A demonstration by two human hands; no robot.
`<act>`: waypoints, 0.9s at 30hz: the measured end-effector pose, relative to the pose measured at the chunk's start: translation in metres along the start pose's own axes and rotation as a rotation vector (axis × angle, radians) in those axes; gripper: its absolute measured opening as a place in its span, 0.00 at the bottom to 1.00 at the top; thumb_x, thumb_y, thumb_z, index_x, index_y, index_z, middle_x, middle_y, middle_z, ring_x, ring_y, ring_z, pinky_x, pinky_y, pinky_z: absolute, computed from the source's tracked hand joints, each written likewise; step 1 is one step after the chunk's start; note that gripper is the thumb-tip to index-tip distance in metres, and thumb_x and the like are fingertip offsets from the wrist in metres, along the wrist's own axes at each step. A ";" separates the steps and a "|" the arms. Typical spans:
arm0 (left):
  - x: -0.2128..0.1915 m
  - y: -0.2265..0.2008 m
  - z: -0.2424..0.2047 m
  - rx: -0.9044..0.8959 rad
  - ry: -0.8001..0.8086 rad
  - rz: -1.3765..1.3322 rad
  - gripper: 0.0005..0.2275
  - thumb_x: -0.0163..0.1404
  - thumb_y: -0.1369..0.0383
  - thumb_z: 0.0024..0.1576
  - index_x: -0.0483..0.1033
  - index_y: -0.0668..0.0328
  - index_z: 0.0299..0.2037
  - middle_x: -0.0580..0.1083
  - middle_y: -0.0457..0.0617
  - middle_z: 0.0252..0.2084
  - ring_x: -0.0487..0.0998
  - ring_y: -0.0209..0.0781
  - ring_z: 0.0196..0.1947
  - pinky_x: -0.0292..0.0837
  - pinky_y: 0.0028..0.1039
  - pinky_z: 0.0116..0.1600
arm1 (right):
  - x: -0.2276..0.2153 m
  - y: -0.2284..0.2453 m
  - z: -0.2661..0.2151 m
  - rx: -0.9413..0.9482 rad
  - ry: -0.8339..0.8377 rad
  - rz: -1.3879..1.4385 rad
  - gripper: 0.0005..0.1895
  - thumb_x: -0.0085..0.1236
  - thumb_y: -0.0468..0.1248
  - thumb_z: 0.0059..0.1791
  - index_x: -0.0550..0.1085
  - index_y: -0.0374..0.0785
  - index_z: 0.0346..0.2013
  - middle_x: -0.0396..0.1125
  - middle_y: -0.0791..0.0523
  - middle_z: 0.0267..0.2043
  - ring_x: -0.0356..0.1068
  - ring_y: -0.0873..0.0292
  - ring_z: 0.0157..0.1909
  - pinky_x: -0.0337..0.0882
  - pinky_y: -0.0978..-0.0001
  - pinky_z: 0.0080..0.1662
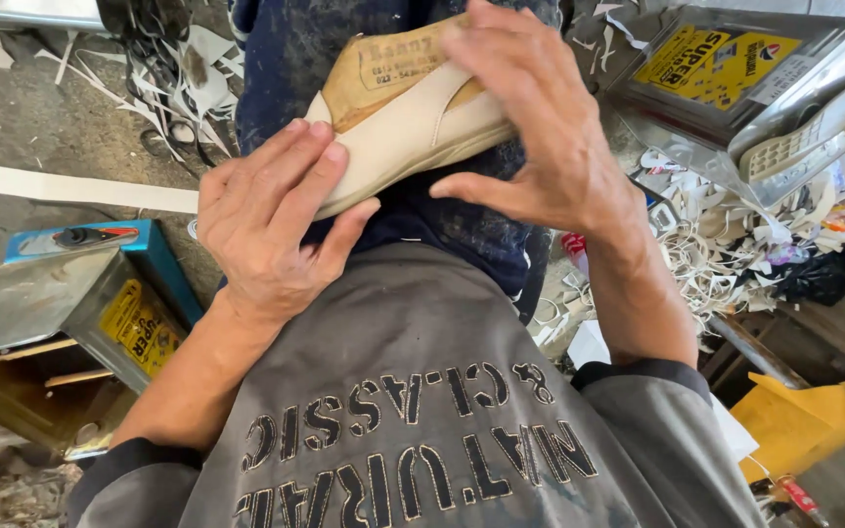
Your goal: Fitting and securing a shoe upper onto a last using a hammer in a workshop environment.
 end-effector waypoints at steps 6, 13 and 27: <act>-0.001 0.003 0.000 0.009 0.010 0.026 0.14 0.56 0.60 0.66 0.81 0.64 0.49 0.82 0.57 0.49 0.85 0.56 0.51 0.68 0.36 0.49 | 0.005 -0.030 -0.044 0.139 -0.258 0.075 0.49 0.69 0.54 0.54 0.52 0.33 0.75 0.64 0.41 0.71 0.63 0.44 0.75 0.60 0.46 0.78; 0.002 0.001 0.000 -0.004 0.049 0.016 0.14 0.57 0.60 0.66 0.81 0.63 0.50 0.82 0.57 0.51 0.85 0.56 0.52 0.67 0.38 0.52 | 0.005 -0.010 -0.028 0.048 -0.272 0.075 0.41 0.71 0.50 0.56 0.57 0.33 0.70 0.65 0.47 0.69 0.62 0.42 0.75 0.66 0.43 0.75; -0.003 0.000 0.009 -0.021 0.013 0.005 0.14 0.56 0.60 0.66 0.80 0.64 0.51 0.82 0.57 0.52 0.85 0.56 0.52 0.68 0.36 0.53 | 0.009 -0.009 -0.001 -0.039 -0.288 0.157 0.46 0.75 0.50 0.54 0.55 0.33 0.73 0.78 0.52 0.59 0.77 0.49 0.65 0.74 0.47 0.72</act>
Point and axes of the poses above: each hand's wrist, its own z-axis towards the middle knuckle, its own x-axis out of the palm, y = z × x, the point moved 4 cm from there along z, towards the middle knuckle
